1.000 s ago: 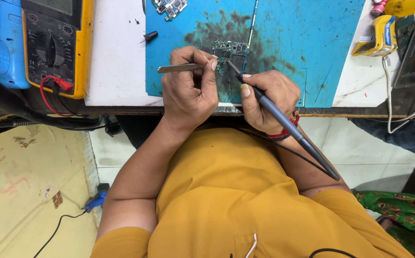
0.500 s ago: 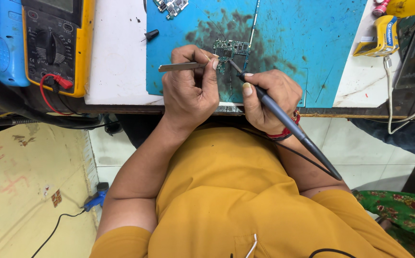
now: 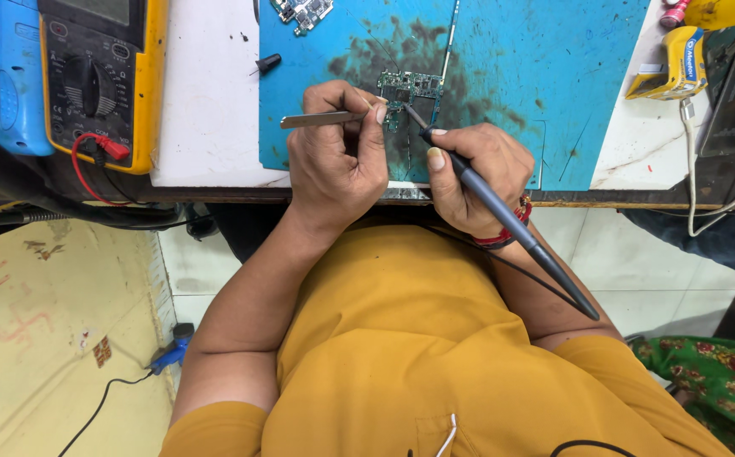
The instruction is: The person solders components on a green circuit board at a workbench, holding the board with tweezers in one hand and a soldering iron in the other, repeatedly touching the iron to points on the board and repositioning the board between solder joints.
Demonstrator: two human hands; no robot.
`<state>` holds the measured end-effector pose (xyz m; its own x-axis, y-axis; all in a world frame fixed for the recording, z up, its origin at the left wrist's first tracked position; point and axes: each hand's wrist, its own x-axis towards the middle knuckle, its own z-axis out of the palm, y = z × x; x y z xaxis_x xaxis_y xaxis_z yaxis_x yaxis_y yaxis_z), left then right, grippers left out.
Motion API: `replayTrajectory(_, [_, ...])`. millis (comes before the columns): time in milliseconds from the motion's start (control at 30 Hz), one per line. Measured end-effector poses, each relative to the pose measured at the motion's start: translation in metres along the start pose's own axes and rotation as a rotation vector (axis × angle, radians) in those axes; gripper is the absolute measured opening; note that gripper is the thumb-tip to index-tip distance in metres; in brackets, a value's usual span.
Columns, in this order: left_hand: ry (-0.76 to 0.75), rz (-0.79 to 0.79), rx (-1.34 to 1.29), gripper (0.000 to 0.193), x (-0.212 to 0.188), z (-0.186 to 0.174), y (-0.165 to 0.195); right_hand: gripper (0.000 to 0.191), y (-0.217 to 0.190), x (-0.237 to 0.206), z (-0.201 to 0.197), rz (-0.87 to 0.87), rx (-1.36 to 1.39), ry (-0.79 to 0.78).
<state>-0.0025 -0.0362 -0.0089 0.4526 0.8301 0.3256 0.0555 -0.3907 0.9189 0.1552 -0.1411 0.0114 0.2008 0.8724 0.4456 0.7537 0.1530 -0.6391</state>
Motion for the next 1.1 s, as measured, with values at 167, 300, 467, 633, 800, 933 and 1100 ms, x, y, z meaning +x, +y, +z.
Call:
replayTrajectory(167, [-0.001, -0.018, -0.017, 0.024, -0.0008, 0.0006, 0.0006, 0.009, -0.0003, 0.0, -0.0001, 0.0, 0.005, -0.004])
replayTrajectory(300, [0.005, -0.014, -0.016, 0.024, -0.0002, 0.0007, -0.0002, 0.01, -0.0004, 0.0, -0.0006, -0.005, -0.01, -0.007])
replayTrajectory(467, [0.006, -0.006, -0.02, 0.024, -0.0005, 0.0007, 0.0003, 0.01, -0.0002, 0.0001, -0.0011, -0.011, -0.015, -0.015])
replayTrajectory(633, [0.012, -0.014, -0.013, 0.025, -0.0013, 0.001, 0.0006, 0.009, -0.0008, -0.0006, -0.0009, 0.001, -0.002, -0.012])
replayTrajectory(800, [-0.001, -0.009, -0.014, 0.024, -0.0008, 0.0004, 0.0001, 0.01, -0.0003, 0.0005, -0.0016, -0.003, -0.005, -0.016])
replayTrajectory(933, [0.01, -0.009, -0.009, 0.024, -0.0012, 0.001, 0.0002, 0.01, -0.0011, 0.0001, -0.0018, -0.006, 0.001, -0.014])
replayTrajectory(1100, [0.005, -0.015, -0.009, 0.024, -0.001, 0.0005, -0.0001, 0.009, -0.0009, -0.0001, -0.0017, 0.0, 0.006, -0.013])
